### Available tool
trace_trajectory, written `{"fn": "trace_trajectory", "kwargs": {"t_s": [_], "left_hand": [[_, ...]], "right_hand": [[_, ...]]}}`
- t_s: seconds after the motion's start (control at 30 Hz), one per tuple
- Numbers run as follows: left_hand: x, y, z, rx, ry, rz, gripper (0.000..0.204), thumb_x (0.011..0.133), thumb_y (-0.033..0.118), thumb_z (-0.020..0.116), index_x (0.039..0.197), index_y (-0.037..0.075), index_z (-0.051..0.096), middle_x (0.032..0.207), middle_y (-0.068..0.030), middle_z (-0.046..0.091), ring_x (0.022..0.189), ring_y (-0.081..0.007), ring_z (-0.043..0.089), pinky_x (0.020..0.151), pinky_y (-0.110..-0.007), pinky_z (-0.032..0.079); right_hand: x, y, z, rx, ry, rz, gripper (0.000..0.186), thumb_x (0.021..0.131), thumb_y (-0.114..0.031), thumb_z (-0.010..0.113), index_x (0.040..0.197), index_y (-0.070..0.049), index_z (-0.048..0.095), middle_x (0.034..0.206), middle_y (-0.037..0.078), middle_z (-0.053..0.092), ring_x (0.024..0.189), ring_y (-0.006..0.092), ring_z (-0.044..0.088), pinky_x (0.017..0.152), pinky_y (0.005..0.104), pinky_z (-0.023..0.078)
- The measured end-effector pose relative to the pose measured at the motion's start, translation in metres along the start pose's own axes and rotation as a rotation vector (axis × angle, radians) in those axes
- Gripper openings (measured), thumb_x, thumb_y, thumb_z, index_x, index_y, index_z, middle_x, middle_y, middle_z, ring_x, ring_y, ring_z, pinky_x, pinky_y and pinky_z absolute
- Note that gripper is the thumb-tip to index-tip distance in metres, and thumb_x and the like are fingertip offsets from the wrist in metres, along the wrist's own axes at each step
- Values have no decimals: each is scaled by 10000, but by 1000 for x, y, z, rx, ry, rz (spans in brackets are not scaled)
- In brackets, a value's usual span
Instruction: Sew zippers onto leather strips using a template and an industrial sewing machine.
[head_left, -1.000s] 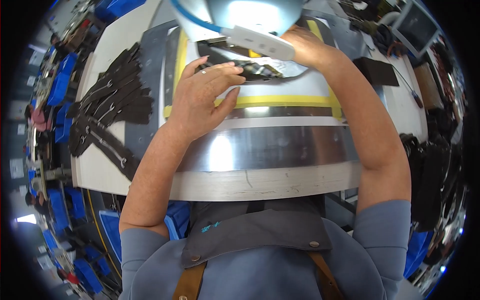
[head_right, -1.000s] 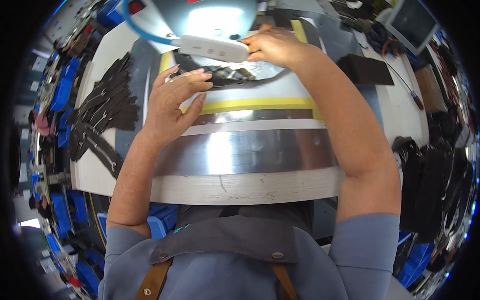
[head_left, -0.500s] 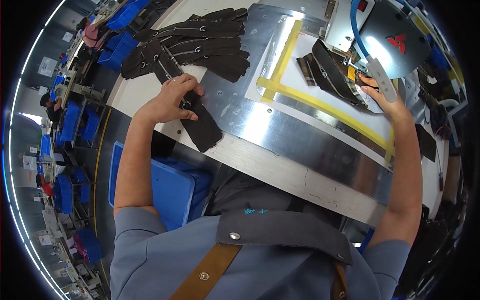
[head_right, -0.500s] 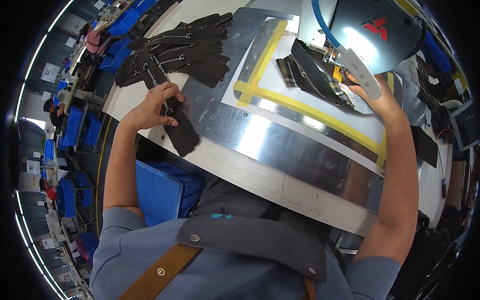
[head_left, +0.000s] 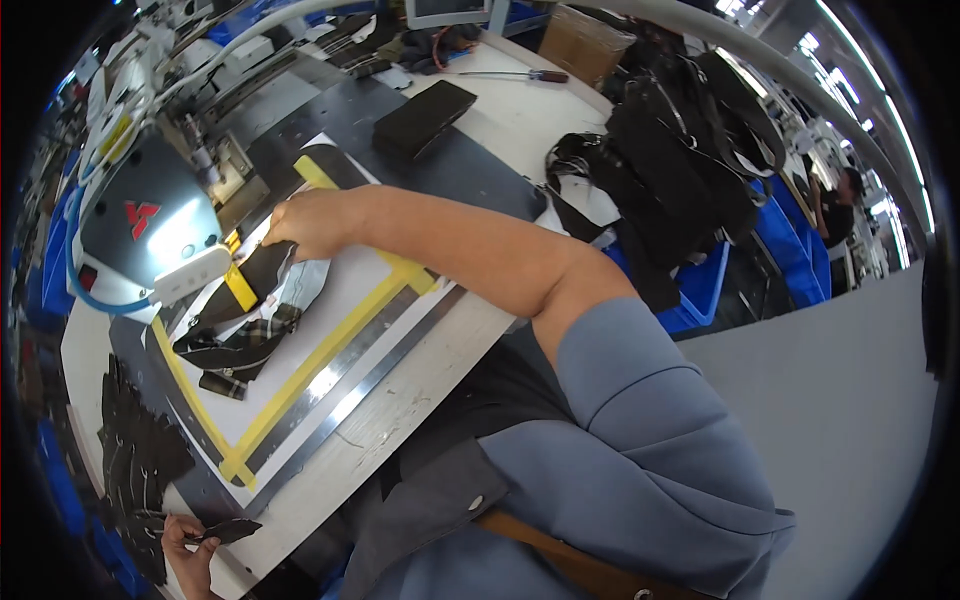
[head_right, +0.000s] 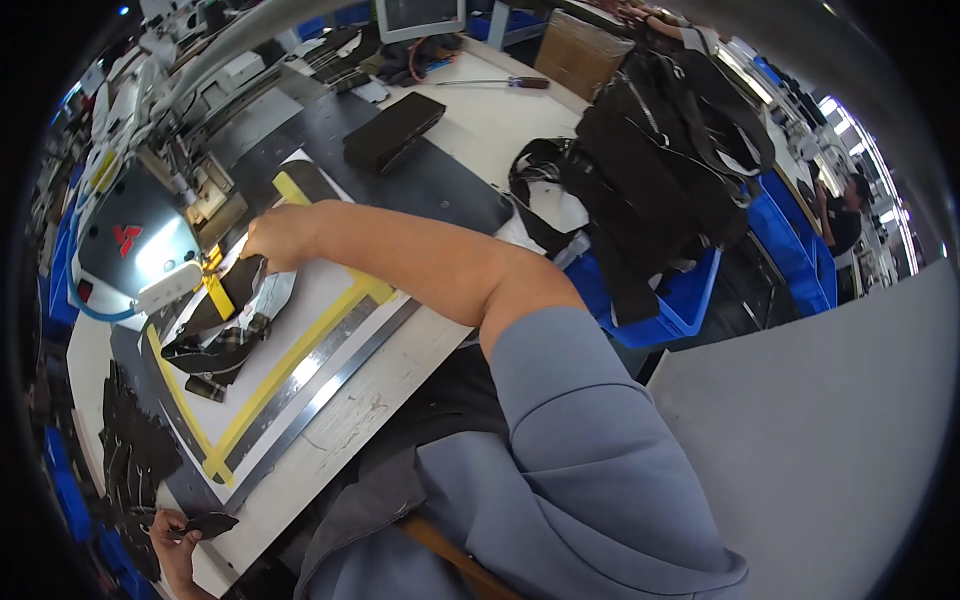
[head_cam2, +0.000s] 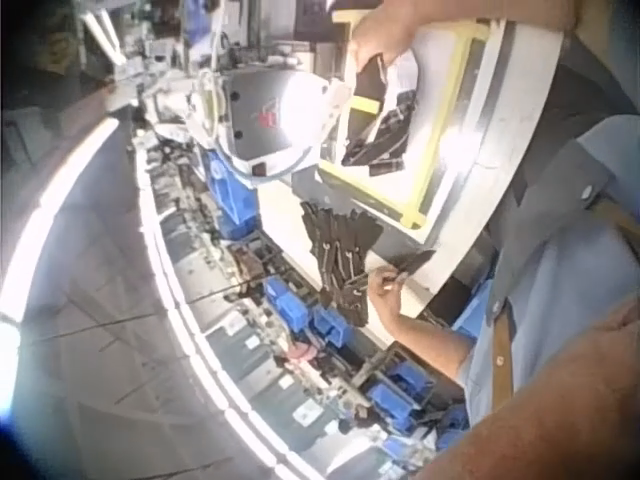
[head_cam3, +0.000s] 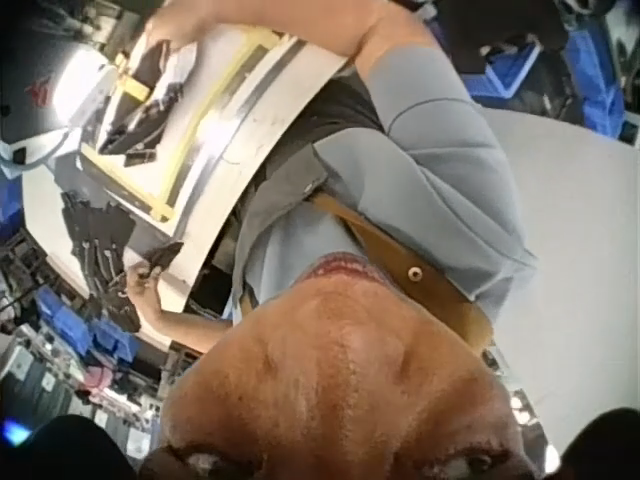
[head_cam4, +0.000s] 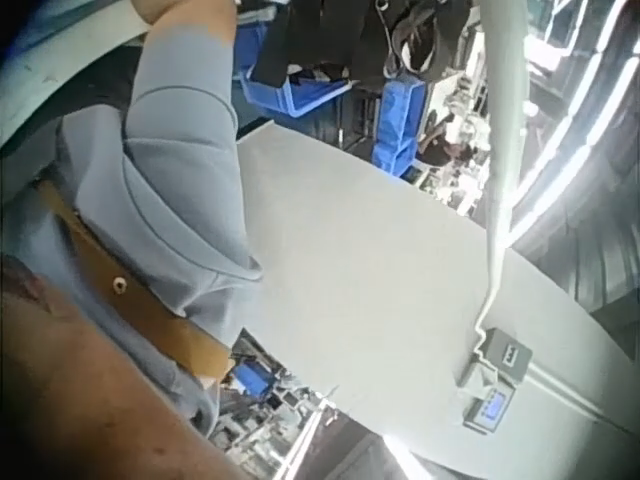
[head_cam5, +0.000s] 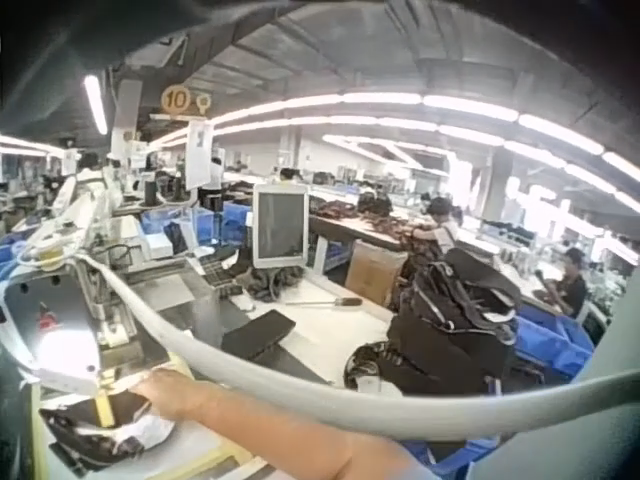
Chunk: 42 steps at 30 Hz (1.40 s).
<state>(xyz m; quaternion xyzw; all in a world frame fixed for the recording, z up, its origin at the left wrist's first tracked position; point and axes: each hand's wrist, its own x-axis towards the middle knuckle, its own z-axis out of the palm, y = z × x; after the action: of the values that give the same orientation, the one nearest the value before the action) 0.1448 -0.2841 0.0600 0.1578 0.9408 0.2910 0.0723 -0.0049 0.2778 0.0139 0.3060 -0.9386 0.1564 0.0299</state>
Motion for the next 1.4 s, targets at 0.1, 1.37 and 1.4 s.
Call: {"fn": "trace_trajectory", "kwargs": {"t_s": [0.1,1.37,1.4], "left_hand": [[16,-5,8,-223,-3,-41,509,680,347,907,772,59,497,782,8,503,747,-112,481,705,-267,403],[99,72,88,-416,-59,-15,396,778,316,867,781,26,598,675,47,526,617,-57,470,549,-244,377],[96,64,88,-277,29,55,372,756,294,842,739,20,591,649,37,519,600,-67,470,530,-269,382]], "right_hand": [[-10,-12,-3,-13,-56,61,470,838,-93,668,1307,-93,652,1292,151,630,1205,316,593,1026,409,472],[-502,0,-272,-1008,657,1071,565,877,-381,661,1347,-74,597,1304,236,628,1197,416,591,1054,476,416],[-475,-2,-275,-1103,758,914,548,894,-421,663,1325,-85,626,1305,223,632,1189,403,599,1051,462,422]]}}
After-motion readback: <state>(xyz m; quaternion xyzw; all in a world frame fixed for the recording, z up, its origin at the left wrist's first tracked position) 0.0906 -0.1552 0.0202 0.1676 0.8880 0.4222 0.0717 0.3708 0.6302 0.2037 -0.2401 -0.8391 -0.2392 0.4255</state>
